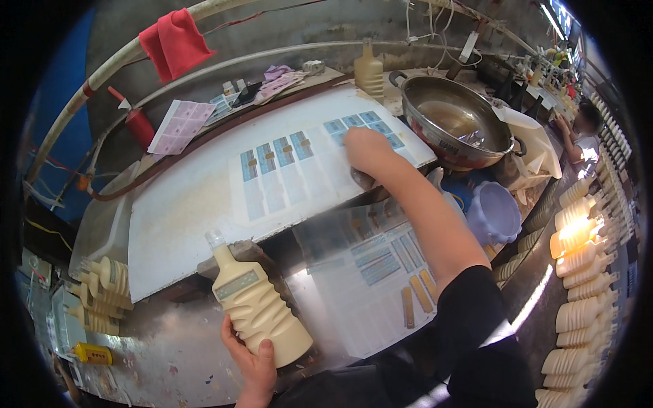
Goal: The person applies labels to cream-colored ribbed bottles using a small rectangular tool. They pick up a bottle, place a label on its side, and smooth it with the tool. The person repeats this process for multiple bottles, placing finished ones on a nearby tray.
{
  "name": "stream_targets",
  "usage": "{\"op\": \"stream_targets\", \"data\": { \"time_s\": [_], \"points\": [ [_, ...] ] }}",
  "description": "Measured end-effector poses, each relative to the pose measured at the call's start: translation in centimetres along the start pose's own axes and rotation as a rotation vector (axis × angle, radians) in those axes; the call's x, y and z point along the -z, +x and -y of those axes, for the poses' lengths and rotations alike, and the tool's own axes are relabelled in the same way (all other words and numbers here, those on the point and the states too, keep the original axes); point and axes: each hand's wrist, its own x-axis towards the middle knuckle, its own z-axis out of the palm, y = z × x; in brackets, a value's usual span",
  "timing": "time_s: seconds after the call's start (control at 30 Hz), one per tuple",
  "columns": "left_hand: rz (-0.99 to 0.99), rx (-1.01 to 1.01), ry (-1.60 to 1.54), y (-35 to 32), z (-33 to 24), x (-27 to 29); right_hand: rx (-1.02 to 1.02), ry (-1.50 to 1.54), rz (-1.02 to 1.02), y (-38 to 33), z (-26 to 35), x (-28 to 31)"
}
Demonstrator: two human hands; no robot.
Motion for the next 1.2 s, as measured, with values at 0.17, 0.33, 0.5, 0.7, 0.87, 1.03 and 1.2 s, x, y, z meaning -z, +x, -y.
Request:
{"op": "stream_targets", "data": {
  "time_s": [0.17, 0.33, 0.5, 0.7, 0.87, 1.03, 1.2],
  "points": [
    [-0.056, -0.020, 0.051, -0.5, 0.3, 0.3, 0.164, -0.009, 0.091, -6.4, 0.8, 1.9],
    [-0.044, 0.008, 0.049, -0.2, -0.9, 0.2, 0.223, 0.055, -0.124, -12.3, 2.1, 2.4],
    [-0.088, 0.077, 0.142, -0.6, -1.7, 0.2, 0.392, -0.071, -0.421, -12.4, -0.8, -1.0],
    [-0.149, 0.079, 0.175, -4.1, -0.2, 0.4, 0.253, 0.393, -0.275, -14.1, 1.2, 0.0],
    [-0.115, 0.045, 0.251, -4.5, -0.7, 1.2, 0.467, 0.944, 0.037, -22.3, 10.9, 2.9],
    [-0.089, 0.174, -0.120, -3.8, -1.3, 1.9, 1.185, 0.415, -0.211, -26.6, 15.8, 3.6],
    [-0.096, 0.178, -0.022, -2.8, -1.7, 0.9, 1.195, 0.393, -0.315, -26.8, 15.8, 1.9]
  ]
}}
